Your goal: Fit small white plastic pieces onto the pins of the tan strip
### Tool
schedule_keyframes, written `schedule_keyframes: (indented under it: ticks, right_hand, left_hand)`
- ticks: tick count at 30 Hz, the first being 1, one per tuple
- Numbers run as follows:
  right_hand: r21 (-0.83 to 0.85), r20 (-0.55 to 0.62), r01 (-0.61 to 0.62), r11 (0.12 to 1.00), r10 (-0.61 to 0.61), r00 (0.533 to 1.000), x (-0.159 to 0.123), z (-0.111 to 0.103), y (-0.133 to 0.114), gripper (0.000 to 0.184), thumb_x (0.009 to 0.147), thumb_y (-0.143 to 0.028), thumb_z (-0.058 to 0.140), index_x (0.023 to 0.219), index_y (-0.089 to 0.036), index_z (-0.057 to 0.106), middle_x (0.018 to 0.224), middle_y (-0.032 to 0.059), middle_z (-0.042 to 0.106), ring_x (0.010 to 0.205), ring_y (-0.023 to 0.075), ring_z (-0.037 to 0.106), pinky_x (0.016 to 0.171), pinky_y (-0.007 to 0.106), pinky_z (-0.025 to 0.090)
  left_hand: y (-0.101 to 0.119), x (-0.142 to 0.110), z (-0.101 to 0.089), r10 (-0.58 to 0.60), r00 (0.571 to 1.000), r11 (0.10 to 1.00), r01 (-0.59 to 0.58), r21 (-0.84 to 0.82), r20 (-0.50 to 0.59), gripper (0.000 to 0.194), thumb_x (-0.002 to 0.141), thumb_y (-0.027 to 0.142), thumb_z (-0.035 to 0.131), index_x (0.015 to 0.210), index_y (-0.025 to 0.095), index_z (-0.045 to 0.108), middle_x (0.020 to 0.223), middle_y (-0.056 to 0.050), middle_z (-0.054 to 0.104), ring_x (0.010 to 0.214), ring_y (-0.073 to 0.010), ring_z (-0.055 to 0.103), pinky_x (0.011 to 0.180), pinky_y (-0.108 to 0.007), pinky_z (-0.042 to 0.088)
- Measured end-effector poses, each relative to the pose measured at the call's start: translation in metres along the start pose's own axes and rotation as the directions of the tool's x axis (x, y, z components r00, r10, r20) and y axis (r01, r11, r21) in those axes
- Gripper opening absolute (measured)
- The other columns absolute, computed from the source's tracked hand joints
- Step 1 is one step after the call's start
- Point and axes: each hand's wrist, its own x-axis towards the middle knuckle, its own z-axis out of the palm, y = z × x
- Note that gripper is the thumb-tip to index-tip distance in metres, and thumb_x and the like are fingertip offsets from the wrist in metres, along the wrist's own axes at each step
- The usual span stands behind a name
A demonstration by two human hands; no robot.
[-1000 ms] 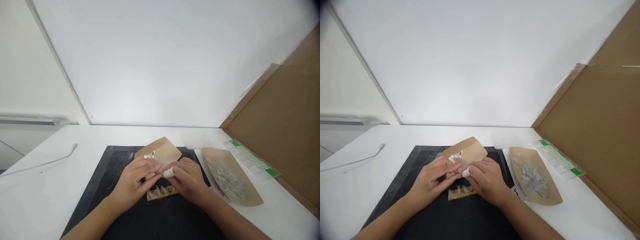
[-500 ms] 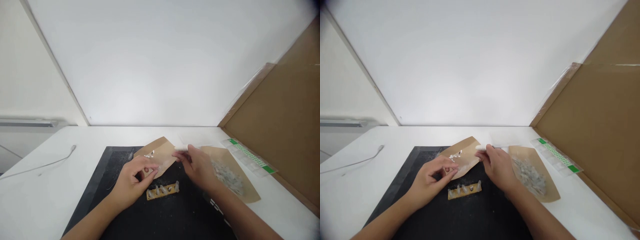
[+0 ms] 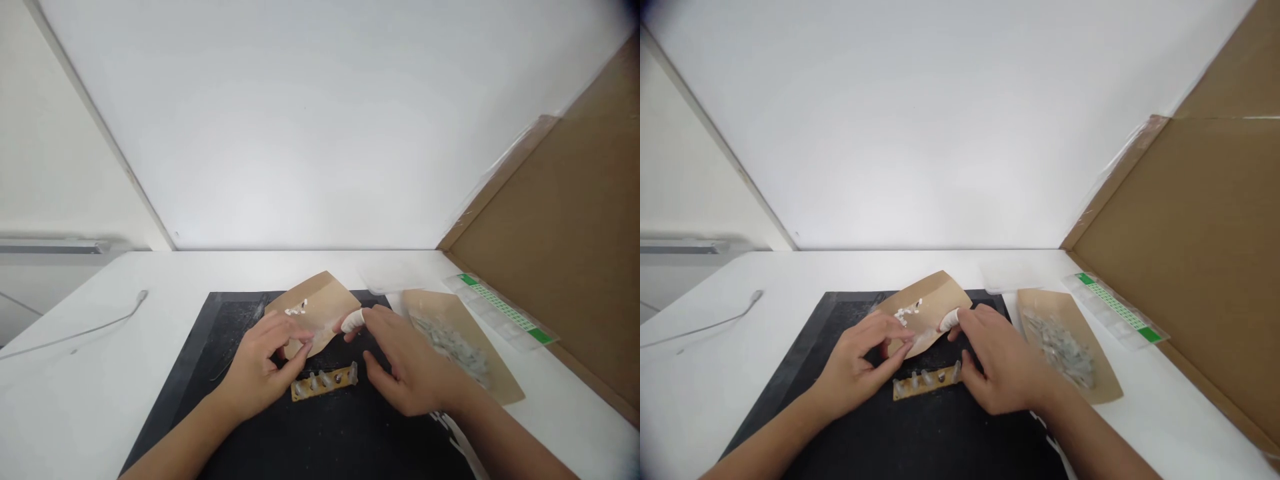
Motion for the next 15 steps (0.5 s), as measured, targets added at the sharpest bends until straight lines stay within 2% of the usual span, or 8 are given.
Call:
schedule_keyframes:
  ticks: [4, 7, 10, 15]
  right_hand:
    - [0.026, 0.076, 0.026, 0.999, -0.028, 0.997, 0.003, 0.003, -0.006, 0.023, 0.079, -0.016, 0.071, 0.095, -0.024, 0.057, 0.089, 0.0022, 0.068, 0.083, 0.0215, 0.060, 0.079, 0.036, 0.048]
    - [0.034, 0.108, 0.028, 0.999, -0.031, 0.994, 0.003, 0.010, -0.007, 0.028, 0.081, -0.027, 0.080, 0.095, -0.024, 0.056, 0.091, 0.0017, 0.067, 0.084, 0.0211, 0.059, 0.079, 0.036, 0.046]
    - [0.028, 0.124, 0.018, 0.999, -0.021, 0.992, 0.004, 0.016, -0.007, 0.031, 0.081, -0.030, 0.081, 0.095, -0.023, 0.054, 0.094, 0.0027, 0.067, 0.086, 0.0212, 0.058, 0.081, 0.036, 0.043]
    - [0.034, 0.252, -0.019, 0.999, 0.010, 0.968, 0.007, 0.016, -0.006, 0.026, 0.085, -0.029, 0.077, 0.095, -0.021, 0.055, 0.096, 0.0026, 0.067, 0.088, 0.0214, 0.057, 0.086, 0.037, 0.040]
  left_hand:
    - [-0.001, -0.001, 0.001, 0.015, 1.000, 1.000, -0.015, -0.004, 0.001, 0.018, 0.092, 0.012, 0.068, 0.104, 0.022, 0.076, 0.088, -0.005, 0.073, 0.082, -0.0184, 0.067, 0.078, -0.033, 0.055]
    - [-0.003, -0.002, 0.001, 0.002, 1.000, 1.000, -0.002, 0.002, 0.019, 0.019, 0.092, 0.011, 0.068, 0.106, 0.022, 0.075, 0.090, -0.005, 0.073, 0.080, -0.0175, 0.066, 0.077, -0.033, 0.054]
    - [-0.003, -0.003, 0.001, 0.017, 0.999, 1.000, -0.017, -0.002, 0.029, 0.021, 0.092, 0.010, 0.067, 0.108, 0.022, 0.075, 0.095, -0.006, 0.073, 0.085, -0.0181, 0.066, 0.079, -0.032, 0.054]
    - [-0.001, -0.003, 0.000, 0.036, 0.999, 0.999, -0.037, 0.011, 0.023, 0.021, 0.092, 0.008, 0.067, 0.108, 0.020, 0.074, 0.093, -0.006, 0.071, 0.093, -0.0197, 0.066, 0.085, -0.033, 0.054]
